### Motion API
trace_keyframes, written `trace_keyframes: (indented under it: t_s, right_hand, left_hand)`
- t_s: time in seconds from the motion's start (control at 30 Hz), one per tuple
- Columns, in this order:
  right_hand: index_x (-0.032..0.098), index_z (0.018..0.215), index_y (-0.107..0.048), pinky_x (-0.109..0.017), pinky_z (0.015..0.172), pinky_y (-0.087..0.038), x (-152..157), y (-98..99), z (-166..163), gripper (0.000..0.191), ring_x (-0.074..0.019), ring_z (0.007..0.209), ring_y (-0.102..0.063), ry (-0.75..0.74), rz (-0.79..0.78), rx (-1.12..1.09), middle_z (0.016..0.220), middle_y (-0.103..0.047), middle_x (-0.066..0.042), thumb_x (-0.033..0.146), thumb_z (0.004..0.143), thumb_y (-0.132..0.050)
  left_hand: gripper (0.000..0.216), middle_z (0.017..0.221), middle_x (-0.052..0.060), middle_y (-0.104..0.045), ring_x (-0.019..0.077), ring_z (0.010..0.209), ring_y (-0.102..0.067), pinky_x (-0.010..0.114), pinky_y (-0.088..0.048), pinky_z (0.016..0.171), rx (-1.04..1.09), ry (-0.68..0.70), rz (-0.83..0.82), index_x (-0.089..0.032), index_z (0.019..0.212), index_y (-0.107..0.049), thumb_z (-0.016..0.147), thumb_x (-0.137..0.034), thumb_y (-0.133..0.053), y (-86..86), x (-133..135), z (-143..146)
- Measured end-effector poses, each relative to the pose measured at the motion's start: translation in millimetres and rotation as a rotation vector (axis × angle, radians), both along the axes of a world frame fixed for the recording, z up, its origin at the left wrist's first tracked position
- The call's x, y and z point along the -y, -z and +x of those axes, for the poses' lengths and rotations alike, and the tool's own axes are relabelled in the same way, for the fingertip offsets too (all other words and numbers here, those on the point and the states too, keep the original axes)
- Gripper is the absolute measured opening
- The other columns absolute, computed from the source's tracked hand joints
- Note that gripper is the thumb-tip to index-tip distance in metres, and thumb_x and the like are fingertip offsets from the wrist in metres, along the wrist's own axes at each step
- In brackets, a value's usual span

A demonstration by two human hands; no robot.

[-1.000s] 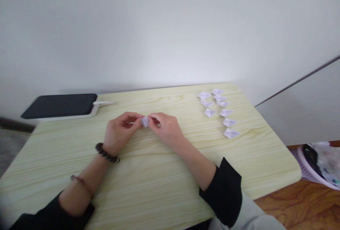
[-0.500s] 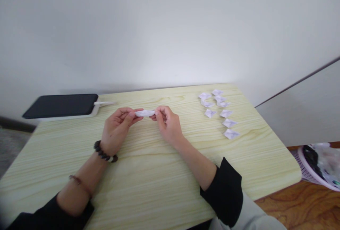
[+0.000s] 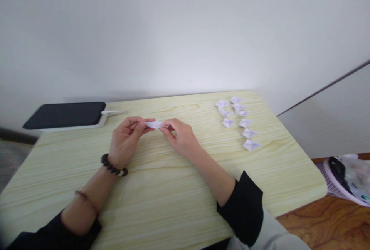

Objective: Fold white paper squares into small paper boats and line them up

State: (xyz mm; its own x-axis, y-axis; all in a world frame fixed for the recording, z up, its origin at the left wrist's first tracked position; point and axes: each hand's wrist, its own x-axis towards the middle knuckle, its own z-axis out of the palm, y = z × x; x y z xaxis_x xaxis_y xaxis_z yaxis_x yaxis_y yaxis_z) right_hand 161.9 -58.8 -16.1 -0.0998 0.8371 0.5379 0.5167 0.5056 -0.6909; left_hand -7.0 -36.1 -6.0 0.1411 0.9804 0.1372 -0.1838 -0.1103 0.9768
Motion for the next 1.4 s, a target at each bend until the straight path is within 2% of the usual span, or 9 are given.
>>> trace_keyframes:
  t_s: [0.17,0.37,0.5,0.67,0.83,1.0,1.1,1.27,1.4]
  right_hand:
    - [0.02,0.084,-0.062,-0.024,0.069,-0.055,-0.5,1.5,-0.7,0.012,-0.0132,0.07,-0.067,0.059,-0.029,-0.037,0.081,-0.07,-0.002,0.029,0.089,-0.055]
    - [0.019,0.09,-0.061,-0.025,0.071,-0.052,0.1,0.3,3.5,0.014,-0.0145,0.076,-0.066,0.037,0.049,0.129,0.084,-0.07,-0.004,0.027,0.092,-0.05]
    - [0.019,0.092,-0.061,-0.026,0.073,-0.051,0.0,0.6,4.4,0.016,-0.0153,0.081,-0.065,-0.006,0.056,0.197,0.088,-0.069,-0.005,0.027,0.093,-0.047]
    - [0.02,0.089,-0.061,-0.025,0.071,-0.05,-0.2,-0.3,1.4,0.015,-0.0155,0.078,-0.066,0.006,0.021,0.154,0.085,-0.07,-0.004,0.029,0.092,-0.049]
    - [0.02,0.084,-0.061,-0.025,0.067,-0.053,0.0,-2.0,-2.5,0.014,-0.0144,0.07,-0.068,0.023,-0.11,-0.013,0.076,-0.07,-0.002,0.032,0.088,-0.055]
    - [0.019,0.081,-0.061,-0.027,0.063,-0.056,-0.3,-0.1,-3.9,0.02,-0.0165,0.065,-0.071,-0.026,-0.331,-0.349,0.071,-0.07,-0.002,0.039,0.081,-0.064]
    - [0.018,0.081,-0.06,-0.027,0.062,-0.057,-1.1,0.9,-4.0,0.024,-0.0162,0.063,-0.07,-0.056,-0.403,-0.462,0.069,-0.07,-0.001,0.041,0.078,-0.067]
    - [0.018,0.084,-0.061,-0.026,0.063,-0.057,-3.0,0.5,-3.2,0.027,-0.0139,0.062,-0.069,-0.098,-0.457,-0.572,0.066,-0.068,0.001,0.042,0.075,-0.069]
    - [0.017,0.08,-0.061,-0.024,0.056,-0.056,-3.8,-2.3,-1.6,0.029,-0.0131,0.056,-0.067,-0.091,-0.521,-0.644,0.061,-0.067,0.002,0.041,0.07,-0.073]
  left_hand:
    - [0.022,0.098,0.009,-0.071,0.0157,0.081,-0.068,0.034,-0.055,0.083,-0.031,0.068,0.013,-0.016,0.087,-0.055,0.081,-0.034,-0.065,-1.0,-0.1,-1.6]
    - [0.032,0.105,0.007,-0.069,0.0184,0.092,-0.067,0.034,-0.054,0.087,-0.196,0.143,0.153,-0.018,0.096,-0.059,0.071,-0.031,-0.075,4.9,-3.0,-4.4]
    - [0.024,0.098,0.007,-0.071,0.0198,0.089,-0.068,0.035,-0.055,0.086,-0.355,0.062,0.179,-0.017,0.08,-0.065,0.072,-0.038,-0.073,6.4,-2.8,-5.8]
    - [0.016,0.079,0.003,-0.073,0.0181,0.075,-0.069,0.031,-0.056,0.075,-0.405,-0.051,0.107,-0.018,0.077,-0.068,0.072,-0.033,-0.073,1.1,-0.1,-3.9]
    - [0.013,0.065,0.003,-0.072,0.0182,0.064,-0.069,0.03,-0.057,0.065,-0.322,-0.037,-0.023,-0.017,0.072,-0.068,0.069,-0.027,-0.075,-5.0,0.4,-1.5]
    - [0.026,0.069,0.006,-0.073,0.0216,0.067,-0.071,0.033,-0.06,0.069,-0.174,0.024,-0.195,-0.014,0.077,-0.069,0.065,-0.034,-0.079,-5.2,-1.3,-3.8]
    - [0.034,0.073,0.008,-0.074,0.0226,0.069,-0.072,0.034,-0.06,0.071,-0.126,0.051,-0.219,-0.013,0.085,-0.068,0.065,-0.039,-0.078,-2.9,-2.2,-5.5]
    - [0.033,0.073,0.005,-0.073,0.0201,0.069,-0.071,0.033,-0.059,0.07,-0.221,0.068,-0.072,-0.016,0.095,-0.064,0.076,-0.042,-0.069,2.5,-3.9,-7.3]
    - [0.021,0.103,0.009,-0.07,0.021,0.094,-0.066,0.032,-0.057,0.079,-0.472,0.056,0.315,-0.02,0.088,-0.07,0.079,-0.038,-0.066,1.9,-5.0,-10.2]
